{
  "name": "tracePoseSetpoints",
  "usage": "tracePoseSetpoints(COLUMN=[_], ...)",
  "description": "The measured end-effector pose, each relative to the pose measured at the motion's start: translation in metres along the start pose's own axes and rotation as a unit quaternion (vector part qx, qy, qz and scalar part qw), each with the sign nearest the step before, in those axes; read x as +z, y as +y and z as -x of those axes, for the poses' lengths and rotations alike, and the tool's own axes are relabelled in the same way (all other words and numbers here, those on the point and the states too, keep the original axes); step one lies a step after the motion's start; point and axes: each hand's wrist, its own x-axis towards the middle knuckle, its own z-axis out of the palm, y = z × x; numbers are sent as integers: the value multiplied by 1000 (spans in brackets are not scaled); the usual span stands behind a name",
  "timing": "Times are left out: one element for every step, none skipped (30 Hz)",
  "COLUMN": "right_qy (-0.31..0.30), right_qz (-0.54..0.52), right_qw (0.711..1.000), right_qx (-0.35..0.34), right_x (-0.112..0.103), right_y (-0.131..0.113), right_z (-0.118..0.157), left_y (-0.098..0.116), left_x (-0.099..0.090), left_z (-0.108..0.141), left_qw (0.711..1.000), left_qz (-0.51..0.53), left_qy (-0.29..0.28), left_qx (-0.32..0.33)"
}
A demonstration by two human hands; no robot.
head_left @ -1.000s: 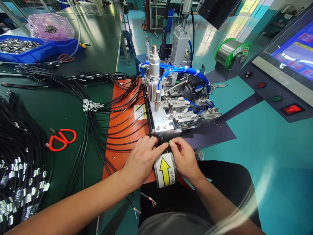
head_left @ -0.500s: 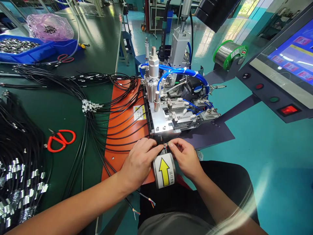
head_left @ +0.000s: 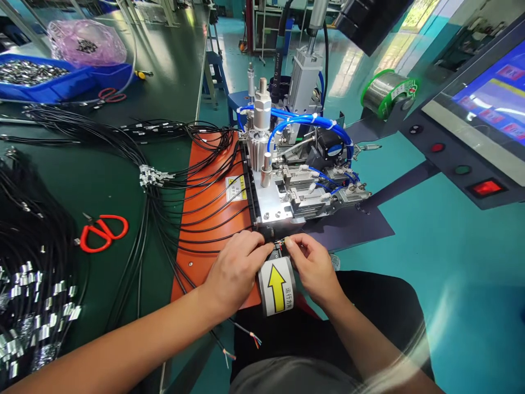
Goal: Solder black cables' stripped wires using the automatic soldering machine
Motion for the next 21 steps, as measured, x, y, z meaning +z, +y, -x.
tracePoseSetpoints(right_qy=[-14,-30,-45,-55,-60,-59,-57,-53,-50,-48,-47,-46,-46,-47,-48,-47,-45,-42,-38,-33,-28], right_qz=[-14,-25,-32,-33,-28,-20,-10,1,12,21,29,36,40,43,46,48,51,55,60,68,76], right_qw=[1000,999,998,997,997,997,998,998,998,998,998,998,998,998,998,998,998,998,997,997,997], right_qx=[13,23,31,35,36,36,35,32,28,24,21,17,15,14,14,13,12,11,10,11,12], right_x=[-1,-3,-4,-5,-6,-7,-8,-9,-9,-9,-9,-9,-8,-8,-8,-7,-7,-7,-6,-6,-6], right_y=[-1,-3,-5,-7,-9,-11,-13,-15,-17,-18,-20,-20,-21,-21,-21,-21,-21,-21,-21,-21,-22], right_z=[1,3,3,4,3,3,2,1,0,-1,-2,-2,-2,-2,-2,-2,-2,-1,-1,-1,0], left_y=[0,0,0,0,0,0,-1,-1,-2,-2,-2,-3,-3,-3,-3,-2,-2,-2,-2,-3,-3], left_x=[0,0,0,0,0,0,1,1,2,3,4,5,5,5,5,5,5,5,5,4,4], left_z=[0,0,0,0,0,0,1,1,2,2,2,3,3,3,3,3,2,2,2,2,2], left_qw=[1000,1000,1000,1000,1000,1000,1000,1000,1000,1000,999,999,999,999,999,999,999,999,999,999,999], left_qz=[-1,-1,0,2,5,9,14,19,24,28,31,33,33,32,32,31,31,31,32,32,32], left_qy=[3,5,9,10,12,14,15,15,13,9,5,2,1,3,6,10,13,15,17,16,15], left_qx=[1,2,3,4,4,3,1,-2,-4,-7,-9,-10,-11,-10,-9,-8,-7,-5,-4,-3,-2])
